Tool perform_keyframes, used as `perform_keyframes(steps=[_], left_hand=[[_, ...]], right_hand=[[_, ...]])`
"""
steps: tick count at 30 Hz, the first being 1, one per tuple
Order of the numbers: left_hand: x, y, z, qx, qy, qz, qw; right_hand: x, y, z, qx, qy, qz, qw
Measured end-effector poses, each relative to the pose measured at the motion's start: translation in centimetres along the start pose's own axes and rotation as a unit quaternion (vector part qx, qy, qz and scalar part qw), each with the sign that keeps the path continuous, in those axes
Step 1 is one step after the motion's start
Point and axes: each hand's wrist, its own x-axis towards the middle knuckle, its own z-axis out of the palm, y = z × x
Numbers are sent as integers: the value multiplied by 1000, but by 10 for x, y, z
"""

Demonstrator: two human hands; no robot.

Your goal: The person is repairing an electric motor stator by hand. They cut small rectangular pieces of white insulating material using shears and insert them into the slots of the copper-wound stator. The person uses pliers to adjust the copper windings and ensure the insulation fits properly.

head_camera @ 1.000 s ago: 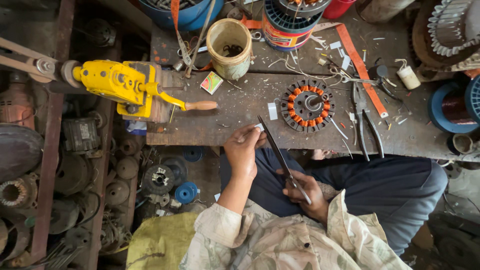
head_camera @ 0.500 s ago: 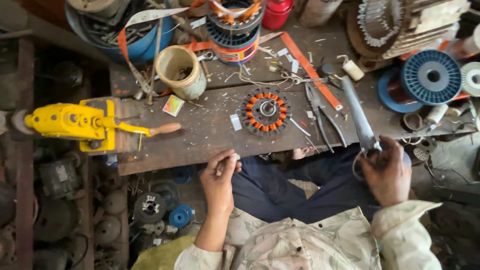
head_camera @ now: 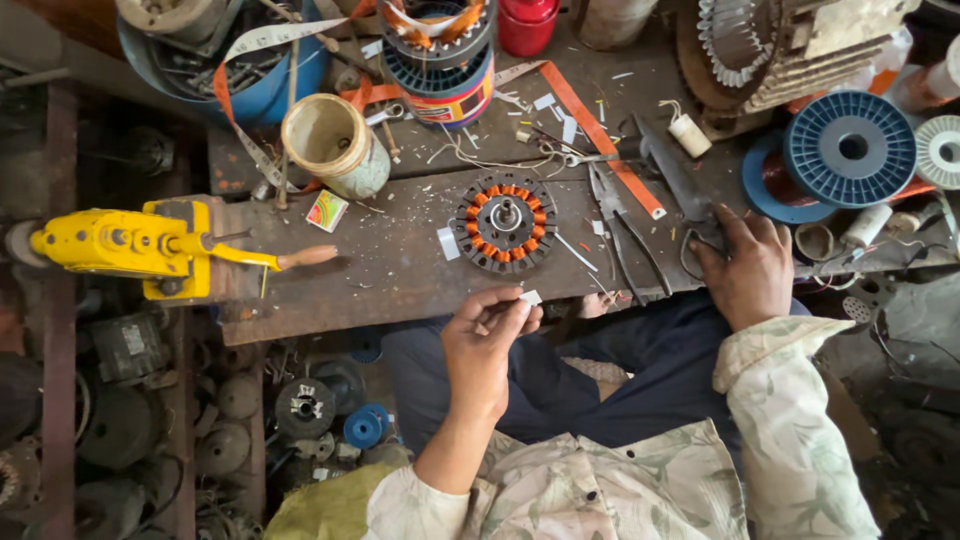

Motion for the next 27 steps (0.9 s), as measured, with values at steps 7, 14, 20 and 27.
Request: perform_keyframes(steps=[7,14,20,27], left_hand=[[-4,-16,15,65,-40,-47,996],[-21,-31,6,118,-111,-77,984],[-33,-33,-22,111,-176,-97,973],[-44,-34,-40,7,-160,-139,977]], right_hand=[[-37,-78,-63,307,-20,30,951],[-62,-136,-75,411,-77,64,906],[-74,-150,-69,358,-26,-40,933],[-80,-162,-76,294,-2,-225,929]])
